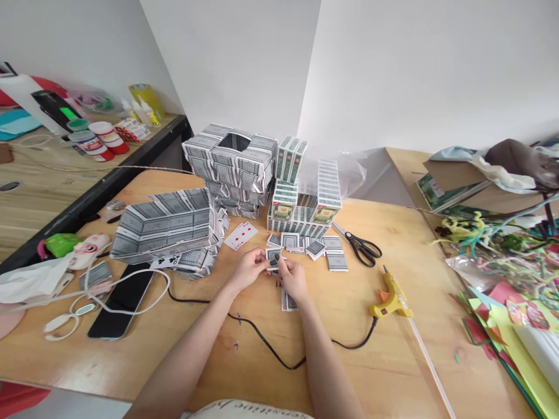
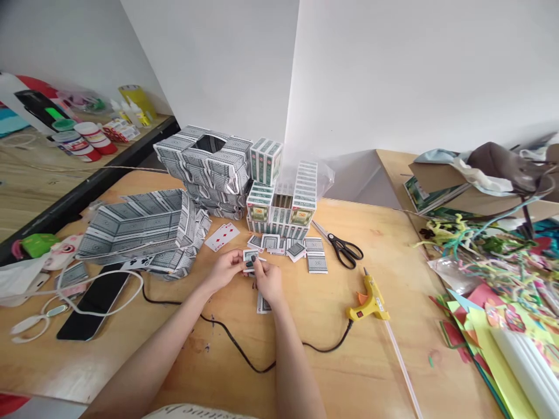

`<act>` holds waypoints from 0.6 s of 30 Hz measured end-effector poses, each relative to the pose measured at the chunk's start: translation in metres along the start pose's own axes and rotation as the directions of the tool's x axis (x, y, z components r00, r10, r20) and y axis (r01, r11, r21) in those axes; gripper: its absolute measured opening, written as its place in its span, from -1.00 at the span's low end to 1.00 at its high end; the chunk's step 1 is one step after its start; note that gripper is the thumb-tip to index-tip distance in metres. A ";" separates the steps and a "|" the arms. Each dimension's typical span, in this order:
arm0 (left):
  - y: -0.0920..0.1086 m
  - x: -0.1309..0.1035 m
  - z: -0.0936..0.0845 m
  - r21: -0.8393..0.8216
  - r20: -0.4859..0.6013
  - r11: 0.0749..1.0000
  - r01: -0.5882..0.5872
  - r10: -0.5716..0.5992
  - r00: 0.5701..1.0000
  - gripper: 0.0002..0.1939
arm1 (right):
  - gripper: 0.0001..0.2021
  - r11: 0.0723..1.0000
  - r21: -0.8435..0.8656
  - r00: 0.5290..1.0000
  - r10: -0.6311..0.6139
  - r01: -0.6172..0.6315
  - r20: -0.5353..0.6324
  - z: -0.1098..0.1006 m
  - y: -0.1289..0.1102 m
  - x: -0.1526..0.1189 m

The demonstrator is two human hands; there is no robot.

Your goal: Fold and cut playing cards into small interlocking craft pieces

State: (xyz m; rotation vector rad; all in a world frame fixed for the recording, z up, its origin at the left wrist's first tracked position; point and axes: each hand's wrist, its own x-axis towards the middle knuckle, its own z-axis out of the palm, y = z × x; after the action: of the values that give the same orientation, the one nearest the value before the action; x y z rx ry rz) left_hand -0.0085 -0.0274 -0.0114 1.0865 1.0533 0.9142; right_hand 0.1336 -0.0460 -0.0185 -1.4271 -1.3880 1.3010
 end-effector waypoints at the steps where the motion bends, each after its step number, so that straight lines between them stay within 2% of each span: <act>1: 0.000 0.000 0.000 -0.006 -0.016 1.000 0.005 -0.005 1.000 -0.75 | -0.55 0.999 0.045 1.000 -0.012 0.011 0.017 0.000 0.000 0.000; 6: -0.001 -0.003 0.004 0.015 -0.035 1.000 0.008 -0.007 0.999 -0.78 | -0.67 0.991 0.100 0.996 -0.092 0.089 0.023 -0.003 -0.001 -0.002; 9: -0.001 -0.005 0.007 0.094 -0.099 0.990 -0.106 0.116 0.988 -0.79 | -0.73 0.993 0.045 0.994 -0.110 0.109 0.018 -0.005 -0.002 -0.003; 13: -0.002 -0.004 0.009 0.276 -0.203 0.938 -0.209 0.269 0.942 -0.79 | -0.77 0.976 -0.058 0.977 -0.205 0.208 0.065 -0.007 -0.002 -0.003; 15: -0.004 -0.004 0.009 0.349 -0.229 0.915 -0.200 0.291 0.929 -0.84 | -0.77 0.970 -0.098 0.973 -0.218 0.224 0.072 -0.006 -0.001 -0.004; 18: -0.008 -0.003 0.010 0.383 -0.248 0.912 -0.147 0.255 0.934 -0.83 | -0.77 0.964 -0.145 0.975 -0.218 0.223 0.047 -0.004 0.001 -0.004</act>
State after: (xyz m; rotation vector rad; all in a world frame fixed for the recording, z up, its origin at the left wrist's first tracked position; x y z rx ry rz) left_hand 0.0013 -0.0345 -0.0170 1.4150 1.4126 1.1017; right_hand 0.1378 -0.0492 -0.0182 -1.3096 -1.6439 1.0992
